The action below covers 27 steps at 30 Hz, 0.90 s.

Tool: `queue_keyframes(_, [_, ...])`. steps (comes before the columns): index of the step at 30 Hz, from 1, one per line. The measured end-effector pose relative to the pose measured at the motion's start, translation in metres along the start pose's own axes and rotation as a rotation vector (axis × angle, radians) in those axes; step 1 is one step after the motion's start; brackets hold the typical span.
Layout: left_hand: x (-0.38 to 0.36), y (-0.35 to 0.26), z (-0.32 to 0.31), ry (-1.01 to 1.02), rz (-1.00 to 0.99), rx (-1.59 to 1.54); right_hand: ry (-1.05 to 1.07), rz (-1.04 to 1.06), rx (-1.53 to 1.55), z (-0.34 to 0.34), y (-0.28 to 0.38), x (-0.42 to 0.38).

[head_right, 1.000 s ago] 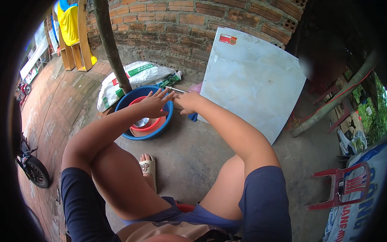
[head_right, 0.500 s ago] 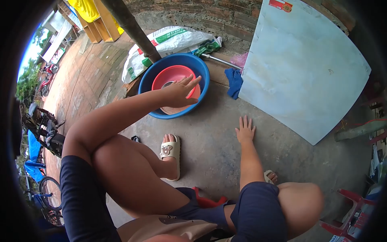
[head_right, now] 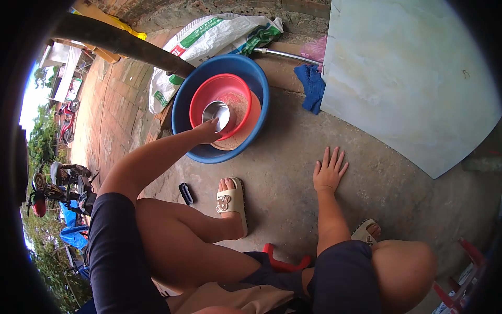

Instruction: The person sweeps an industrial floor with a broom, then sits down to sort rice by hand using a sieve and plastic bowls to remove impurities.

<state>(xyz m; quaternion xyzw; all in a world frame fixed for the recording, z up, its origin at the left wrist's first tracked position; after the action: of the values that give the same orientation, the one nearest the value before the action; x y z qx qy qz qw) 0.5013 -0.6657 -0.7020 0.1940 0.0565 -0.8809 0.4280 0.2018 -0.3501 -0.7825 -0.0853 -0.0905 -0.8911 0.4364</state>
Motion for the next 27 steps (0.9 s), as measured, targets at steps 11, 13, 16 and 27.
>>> queue_keyframes(11, [0.042,-0.046,0.018,0.227,0.167,-0.261,0.016,0.017,-0.02,0.001,0.002,0.003])
queue_keyframes(13, [0.048,-0.05,0.021,0.156,0.115,-0.236,0.014,0.019,-0.02,0.001,0.002,0.003])
queue_keyframes(16, [0.052,-0.062,0.02,0.159,-0.004,-0.072,0.016,0.018,-0.017,-0.001,0.0,0.001])
queue_keyframes(27, [0.009,-0.062,0.09,-0.126,0.366,-0.275,-0.014,0.016,0.001,0.001,-0.001,-0.004])
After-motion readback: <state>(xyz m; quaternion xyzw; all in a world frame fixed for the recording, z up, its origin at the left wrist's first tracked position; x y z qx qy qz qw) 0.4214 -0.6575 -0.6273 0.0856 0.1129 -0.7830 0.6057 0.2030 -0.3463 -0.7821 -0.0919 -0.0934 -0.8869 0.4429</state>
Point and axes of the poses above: each hand's wrist, its own x-axis towards the middle knuckle, its own z-axis out of the back of the hand, y = z × x, the point moved 5 cm from there along x, towards the middle knuckle, and after that the axes turned 13 degrees about -y, right-handed, at the moved point
